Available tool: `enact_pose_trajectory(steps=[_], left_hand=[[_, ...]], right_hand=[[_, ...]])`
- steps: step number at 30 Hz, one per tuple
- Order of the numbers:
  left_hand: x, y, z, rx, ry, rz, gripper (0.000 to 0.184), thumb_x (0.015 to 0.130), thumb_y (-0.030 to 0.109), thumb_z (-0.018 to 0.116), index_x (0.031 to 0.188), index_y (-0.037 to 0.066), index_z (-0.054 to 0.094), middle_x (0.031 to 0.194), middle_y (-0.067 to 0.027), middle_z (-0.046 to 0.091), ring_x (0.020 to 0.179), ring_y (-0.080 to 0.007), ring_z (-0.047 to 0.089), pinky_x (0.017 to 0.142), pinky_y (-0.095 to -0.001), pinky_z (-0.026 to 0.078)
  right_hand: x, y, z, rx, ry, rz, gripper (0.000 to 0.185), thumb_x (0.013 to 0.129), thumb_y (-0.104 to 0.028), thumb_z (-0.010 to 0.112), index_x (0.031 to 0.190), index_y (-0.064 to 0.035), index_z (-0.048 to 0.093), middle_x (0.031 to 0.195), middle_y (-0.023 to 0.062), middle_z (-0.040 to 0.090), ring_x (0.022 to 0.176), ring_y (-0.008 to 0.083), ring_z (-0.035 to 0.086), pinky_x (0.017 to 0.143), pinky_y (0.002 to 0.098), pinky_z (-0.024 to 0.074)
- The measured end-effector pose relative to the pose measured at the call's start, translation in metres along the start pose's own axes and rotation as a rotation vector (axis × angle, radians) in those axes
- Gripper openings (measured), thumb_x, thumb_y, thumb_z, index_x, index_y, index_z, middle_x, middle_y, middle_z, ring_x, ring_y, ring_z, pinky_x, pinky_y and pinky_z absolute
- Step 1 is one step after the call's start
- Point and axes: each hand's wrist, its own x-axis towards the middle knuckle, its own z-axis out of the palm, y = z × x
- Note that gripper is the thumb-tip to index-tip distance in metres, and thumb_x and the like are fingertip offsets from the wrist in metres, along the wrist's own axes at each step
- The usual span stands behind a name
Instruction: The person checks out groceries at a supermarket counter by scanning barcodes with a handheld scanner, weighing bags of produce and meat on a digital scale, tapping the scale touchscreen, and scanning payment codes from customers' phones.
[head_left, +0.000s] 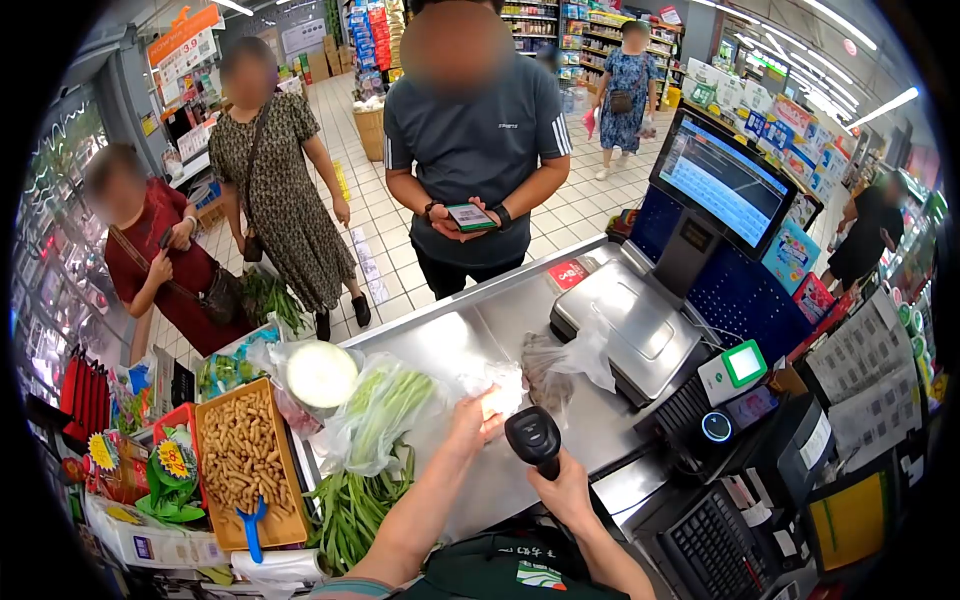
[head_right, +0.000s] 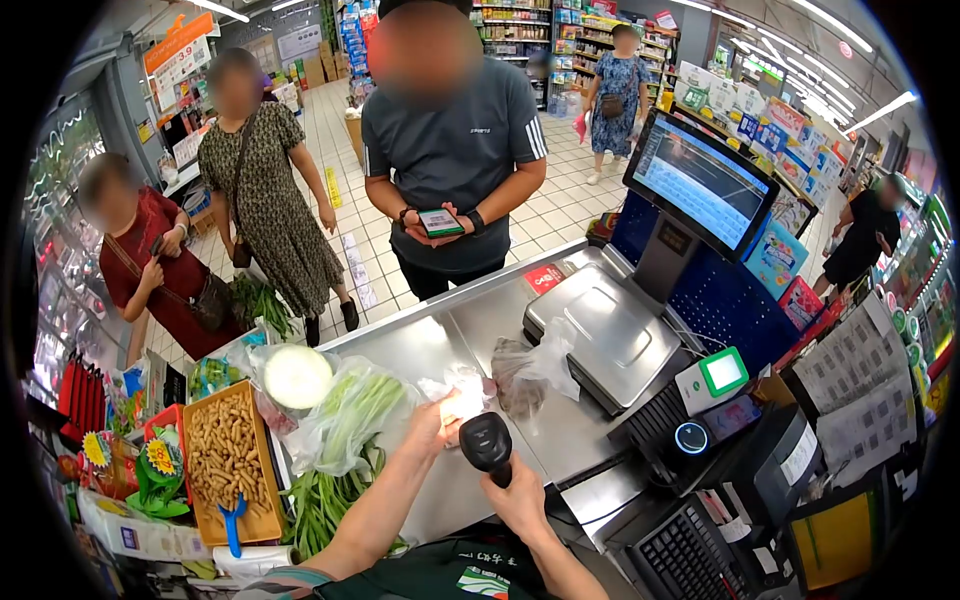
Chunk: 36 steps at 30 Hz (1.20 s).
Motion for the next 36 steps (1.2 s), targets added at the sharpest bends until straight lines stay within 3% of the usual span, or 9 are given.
enact_pose_trajectory(steps=[7,16,25,36], left_hand=[[-0.004,-0.004,0.002,-0.017,-0.011,-0.028,0.039,0.083,0.018,0.070,0.116,0.001,0.056,0.104,-0.0102,0.066,0.094,-0.0209,0.066,0.071,-0.0313,0.057],[-0.001,-0.011,0.001,-0.166,-0.013,-0.048,0.032,0.087,0.019,0.066,0.115,0.007,0.057,0.108,-0.0091,0.065,0.097,-0.0226,0.065,0.072,-0.0345,0.057],[0.004,-0.017,0.009,-0.165,0.018,-0.088,0.036,0.087,0.017,0.066,0.118,0.003,0.055,0.111,-0.0116,0.063,0.101,-0.0247,0.064,0.079,-0.0377,0.056],[-0.009,-0.025,0.027,-0.063,0.076,0.066,0.035,0.090,0.019,0.063,0.117,-0.002,0.055,0.111,-0.0139,0.062,0.100,-0.0242,0.063,0.083,-0.0381,0.056]], right_hand=[[-0.009,0.000,-0.008,0.053,-0.025,-0.018,0.029,0.073,-0.013,0.067,0.098,-0.0023,0.058,0.072,0.0159,0.063,0.069,0.0345,0.063,0.066,0.0374,0.0483],[-0.011,0.000,-0.010,0.018,-0.007,-0.024,0.028,0.072,-0.015,0.068,0.095,-0.0025,0.057,0.072,0.0187,0.063,0.072,0.0385,0.063,0.066,0.0408,0.0485],[-0.006,-0.006,-0.019,-0.057,-0.020,-0.029,0.026,0.071,-0.014,0.067,0.091,-0.0013,0.056,0.068,0.0196,0.062,0.070,0.0404,0.062,0.065,0.0419,0.0484],[0.003,-0.003,-0.019,-0.117,-0.013,0.008,0.027,0.072,-0.018,0.065,0.091,-0.0006,0.056,0.072,0.0205,0.062,0.074,0.0416,0.062,0.068,0.0443,0.0478]])
